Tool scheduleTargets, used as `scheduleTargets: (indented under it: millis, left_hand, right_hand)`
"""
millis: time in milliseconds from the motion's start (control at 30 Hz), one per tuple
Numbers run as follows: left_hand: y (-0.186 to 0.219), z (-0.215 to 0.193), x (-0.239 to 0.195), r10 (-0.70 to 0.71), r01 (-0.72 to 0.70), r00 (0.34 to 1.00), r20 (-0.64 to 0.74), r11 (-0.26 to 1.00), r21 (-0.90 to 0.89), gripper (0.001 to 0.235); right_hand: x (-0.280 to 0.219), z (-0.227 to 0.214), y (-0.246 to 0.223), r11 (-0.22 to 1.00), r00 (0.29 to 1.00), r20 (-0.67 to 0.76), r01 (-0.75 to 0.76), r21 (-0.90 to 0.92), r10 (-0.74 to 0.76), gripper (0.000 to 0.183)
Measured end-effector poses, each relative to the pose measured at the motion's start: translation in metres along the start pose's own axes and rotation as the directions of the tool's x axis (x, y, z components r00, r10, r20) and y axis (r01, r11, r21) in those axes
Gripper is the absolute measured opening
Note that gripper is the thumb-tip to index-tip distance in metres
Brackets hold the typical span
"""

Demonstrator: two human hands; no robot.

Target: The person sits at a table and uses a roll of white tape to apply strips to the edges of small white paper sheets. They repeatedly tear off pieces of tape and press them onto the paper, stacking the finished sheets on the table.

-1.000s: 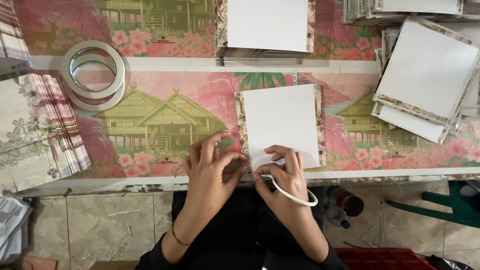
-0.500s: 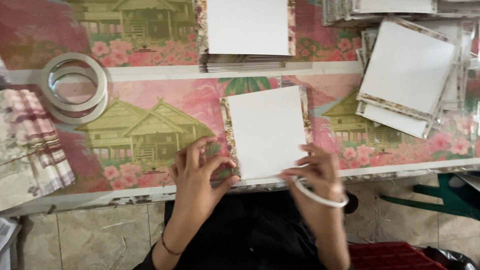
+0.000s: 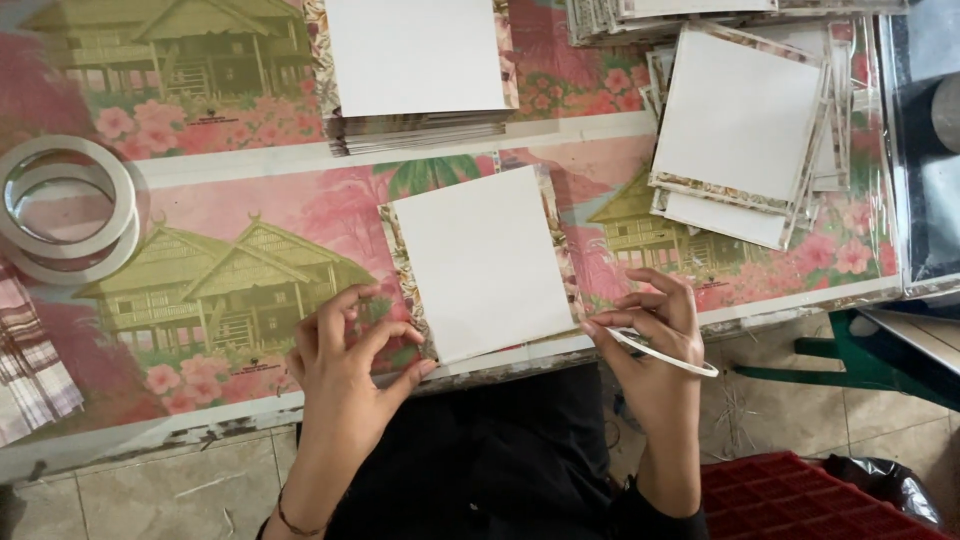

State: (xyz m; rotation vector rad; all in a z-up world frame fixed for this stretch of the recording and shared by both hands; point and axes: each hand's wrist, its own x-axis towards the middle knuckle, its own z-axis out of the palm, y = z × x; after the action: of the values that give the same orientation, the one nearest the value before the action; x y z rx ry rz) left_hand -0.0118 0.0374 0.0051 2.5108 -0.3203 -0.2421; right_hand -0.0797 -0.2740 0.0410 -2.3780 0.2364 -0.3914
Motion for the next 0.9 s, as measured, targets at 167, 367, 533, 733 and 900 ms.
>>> scheduleTargets:
  millis: [167, 367, 533, 733, 900]
  left_hand:
    - [0.0, 0.0, 0.0, 0.01, -0.01, 1.0, -0.015, 1.0, -0.004, 0.029]
    - [0.0, 0.002, 0.0, -0.001, 0.001, 1.0, -0.014, 1.0, 0.002, 0.032]
    - [-0.009, 0.008, 0.007, 0.018, -0.018, 1.0, -0.023, 1.0, 0.021, 0.037]
    - [-0.007, 0.01, 0.049, 0.062, -0.051, 0.971, -0.23, 0.997, 0.053, 0.052]
    - [0.031, 0.045, 0.022, -0.024, 0.046, 0.985, -0.171, 0.991, 0.126, 0.078]
  right_hand:
    - [0.002, 0.003, 0.003, 0.999, 0.999, 0.036, -0.036, 0.032, 0.035, 0.007]
    - [0.002, 0.008, 0.009, 1.0, 0.999, 0.033, 0.0, -0.008, 0.0, 0.006]
    - [-0.003, 0.017, 0.013, 0.986, 0.998, 0.056, -0.011, -0.168, 0.02, 0.012]
    - [-0.019, 0.018, -0.017, 0.987, 0.973, 0.232, 0.044, -0.151, -0.008, 0.012]
    - [-0.029, 0.026, -0.041, 0.997, 0.943, 0.331, 0.039, -0.06, -0.017, 0.012]
